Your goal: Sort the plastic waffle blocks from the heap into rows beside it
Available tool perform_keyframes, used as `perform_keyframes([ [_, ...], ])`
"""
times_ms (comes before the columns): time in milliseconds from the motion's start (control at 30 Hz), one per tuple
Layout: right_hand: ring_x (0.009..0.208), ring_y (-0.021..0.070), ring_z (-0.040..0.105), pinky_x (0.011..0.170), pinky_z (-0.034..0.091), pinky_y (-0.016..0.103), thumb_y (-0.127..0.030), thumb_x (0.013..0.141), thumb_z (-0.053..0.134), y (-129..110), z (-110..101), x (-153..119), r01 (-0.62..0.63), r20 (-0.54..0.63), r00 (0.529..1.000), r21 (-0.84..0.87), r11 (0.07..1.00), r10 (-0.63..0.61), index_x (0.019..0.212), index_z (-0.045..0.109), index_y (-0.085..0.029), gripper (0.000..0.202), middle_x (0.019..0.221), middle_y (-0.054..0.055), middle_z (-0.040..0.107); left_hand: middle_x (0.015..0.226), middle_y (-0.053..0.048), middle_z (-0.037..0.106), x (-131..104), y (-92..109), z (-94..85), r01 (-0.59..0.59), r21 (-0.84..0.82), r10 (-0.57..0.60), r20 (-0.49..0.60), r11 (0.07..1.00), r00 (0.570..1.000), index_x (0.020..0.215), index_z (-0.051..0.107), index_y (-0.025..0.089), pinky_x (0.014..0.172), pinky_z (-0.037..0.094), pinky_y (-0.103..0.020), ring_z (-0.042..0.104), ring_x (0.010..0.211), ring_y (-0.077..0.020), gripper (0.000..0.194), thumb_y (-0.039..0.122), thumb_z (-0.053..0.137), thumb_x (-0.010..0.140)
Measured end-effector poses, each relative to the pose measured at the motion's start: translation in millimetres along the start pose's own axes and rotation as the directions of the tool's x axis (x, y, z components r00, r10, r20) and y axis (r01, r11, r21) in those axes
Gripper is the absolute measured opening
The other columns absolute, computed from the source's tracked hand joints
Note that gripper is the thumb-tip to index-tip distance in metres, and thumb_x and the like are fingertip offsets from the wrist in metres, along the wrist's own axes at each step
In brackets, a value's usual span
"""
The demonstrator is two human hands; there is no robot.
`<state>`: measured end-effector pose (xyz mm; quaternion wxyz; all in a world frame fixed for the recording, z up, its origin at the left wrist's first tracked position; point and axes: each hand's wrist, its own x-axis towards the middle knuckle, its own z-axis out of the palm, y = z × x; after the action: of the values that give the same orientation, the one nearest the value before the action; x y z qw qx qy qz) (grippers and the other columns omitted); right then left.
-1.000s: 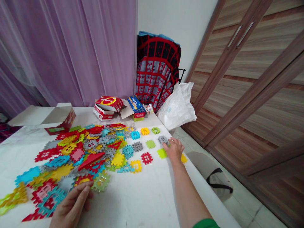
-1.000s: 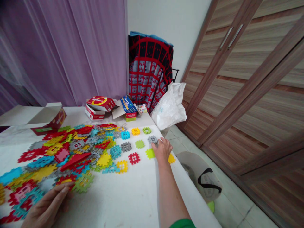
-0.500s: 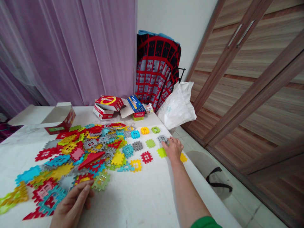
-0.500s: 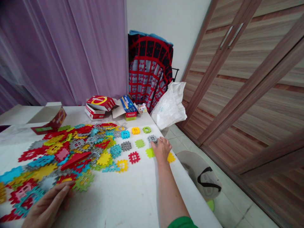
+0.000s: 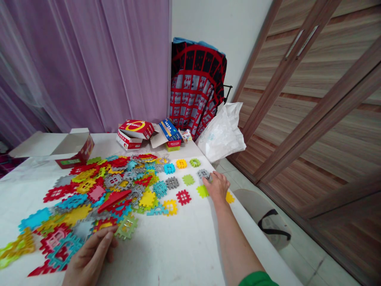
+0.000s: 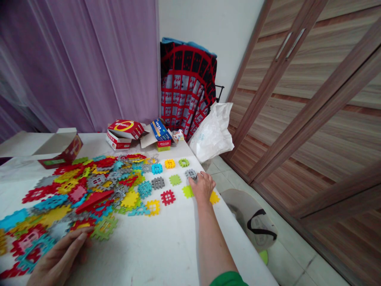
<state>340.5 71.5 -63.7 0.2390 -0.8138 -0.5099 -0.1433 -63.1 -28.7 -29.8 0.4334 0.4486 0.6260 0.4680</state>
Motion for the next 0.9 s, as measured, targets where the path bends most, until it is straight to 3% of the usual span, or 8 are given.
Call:
perform_keyframes([
  [600, 0.123, 0.0344, 0.042, 0.096, 0.032, 0.049, -0.051, 0.079, 0.060, -9, -8, -2, -0.071, 0.022, 0.997, -0.030, 0.997, 0.072, 0.101, 0.074, -0.017, 0.042, 0.129, 0.014, 0.061, 0.064, 0.001, 0.067, 4, -16, -2.4, 0.033, -0.049, -0.032, 0.023, 0.998, 0.999, 0.089, 0.073, 0.024, 0.050, 0.051, -0.025, 0.059, 0.053, -0.0154, 0.061, 0.072, 0.074, 0.053],
  [900, 0.126, 0.0330, 0.042, 0.098, 0.031, 0.048, -0.047, 0.079, 0.059, -13, -13, -2, -0.091, 0.066, 0.993, -0.032, 0.995, 0.093, 0.102, 0.073, -0.016, 0.041, 0.131, 0.013, 0.061, 0.065, 0.002, 0.068, 4, -13, -2.2, 0.063, -0.061, -0.063, -0.002, 0.996, 0.998, 0.085, 0.073, 0.024, 0.050, 0.050, -0.024, 0.059, 0.053, -0.0147, 0.065, 0.075, 0.076, 0.045],
])
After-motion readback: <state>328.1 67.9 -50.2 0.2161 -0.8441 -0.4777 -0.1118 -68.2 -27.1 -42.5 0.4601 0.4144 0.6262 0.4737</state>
